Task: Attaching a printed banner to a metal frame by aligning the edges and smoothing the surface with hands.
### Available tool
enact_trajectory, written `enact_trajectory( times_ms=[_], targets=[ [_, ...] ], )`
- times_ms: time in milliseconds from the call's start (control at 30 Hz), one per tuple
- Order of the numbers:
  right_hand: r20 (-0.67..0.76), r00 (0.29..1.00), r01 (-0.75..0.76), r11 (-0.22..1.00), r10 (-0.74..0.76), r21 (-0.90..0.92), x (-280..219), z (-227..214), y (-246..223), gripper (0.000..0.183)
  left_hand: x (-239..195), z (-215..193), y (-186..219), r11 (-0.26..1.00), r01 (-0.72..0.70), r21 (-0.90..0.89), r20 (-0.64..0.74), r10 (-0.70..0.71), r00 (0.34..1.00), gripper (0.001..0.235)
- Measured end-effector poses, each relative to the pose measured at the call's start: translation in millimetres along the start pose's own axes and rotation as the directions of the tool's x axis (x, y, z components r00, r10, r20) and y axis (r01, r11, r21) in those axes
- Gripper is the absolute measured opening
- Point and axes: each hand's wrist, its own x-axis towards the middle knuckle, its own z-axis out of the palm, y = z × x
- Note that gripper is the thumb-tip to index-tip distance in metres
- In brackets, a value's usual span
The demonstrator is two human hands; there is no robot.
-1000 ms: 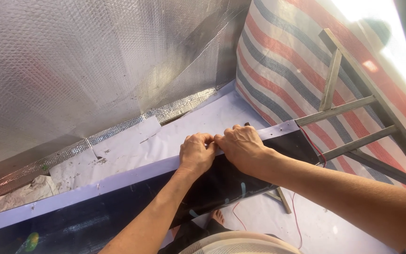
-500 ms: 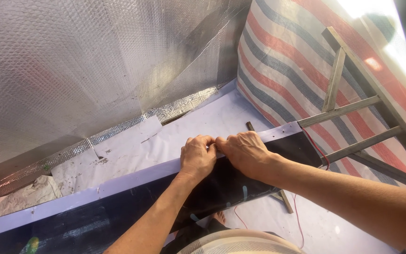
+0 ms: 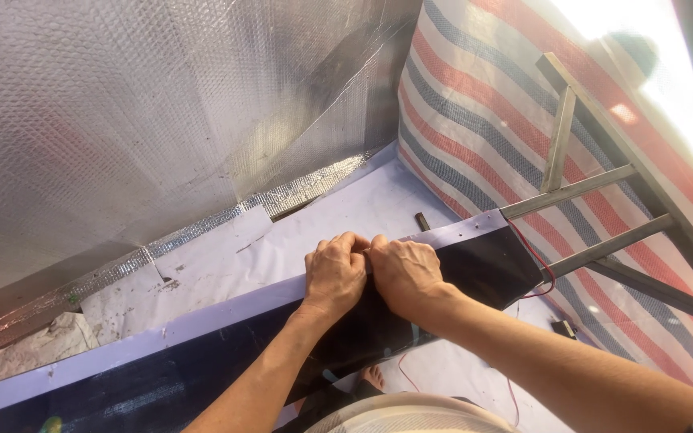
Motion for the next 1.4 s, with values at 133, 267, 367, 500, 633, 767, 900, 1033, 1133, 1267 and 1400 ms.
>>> enact_trajectory(
  times_ms=[133,267,367,500,633,767,900,1033,1133,1267,1400],
  targets=[
    [0.103,0.994,0.019,0.998,-0.026,0.067,-21.3,-57.4,1.2,0.030,1.7,2.1,-2.7,0.999,-0.016,0.040,0.003,0.016,1.000,0.026],
    [0.156,0.988,0.005,1.000,-0.008,0.016,-22.2,-82.4,-1.0,0.037,6.5,7.0,-11.2,0.997,-0.030,0.072,-0.011,0.031,0.999,0.022],
    [0.179,0.983,0.044,0.998,-0.035,-0.048,-22.4,-90.2,0.1,0.037,15.1,12.3,-24.0,0.994,-0.050,0.093,-0.028,0.053,0.998,0.020],
    [0.134,0.985,0.126,0.985,-0.110,-0.119,-18.4,-77.5,1.4,0.026,4.7,-3.7,-7.5,0.954,-0.041,0.297,-0.039,0.055,0.998,0.023],
    [0.094,0.989,0.118,0.991,-0.112,-0.056,-26.0,-73.7,-0.5,0.030,-4.5,-4.8,-9.4,0.872,-0.092,0.482,-0.051,0.132,0.990,0.027],
    [0.048,0.998,0.039,0.999,-0.040,0.009,-27.7,-62.5,-1.4,0.037,-16.5,1.6,-22.2,0.917,-0.107,0.384,-0.073,0.146,0.987,0.048],
    [0.036,0.998,-0.060,0.985,0.054,0.165,-18.4,-37.8,-0.7,0.046,-28.4,3.9,-18.4,0.888,-0.143,0.438,-0.199,0.250,0.948,0.041],
    [0.015,0.995,-0.096,0.983,0.094,0.155,-21.6,-37.9,-7.8,0.047,-26.4,-0.4,-16.1,0.888,-0.150,0.434,-0.189,0.252,0.949,0.041],
    [0.017,0.995,-0.097,0.987,0.095,0.126,-23.8,-40.8,-9.1,0.049,-27.6,0.0,-18.4,0.893,-0.146,0.426,-0.178,0.241,0.954,0.042],
    [0.072,0.996,-0.057,0.997,0.053,0.055,-31.7,-64.3,-12.8,0.047,-27.9,1.3,-19.6,0.896,-0.149,0.418,-0.189,0.246,0.951,0.042],
    [0.059,0.998,0.010,0.999,-0.007,-0.047,-24.5,-69.1,-6.9,0.036,-27.6,2.2,-20.0,0.898,-0.150,0.413,-0.201,0.250,0.947,0.047]
  ],
)
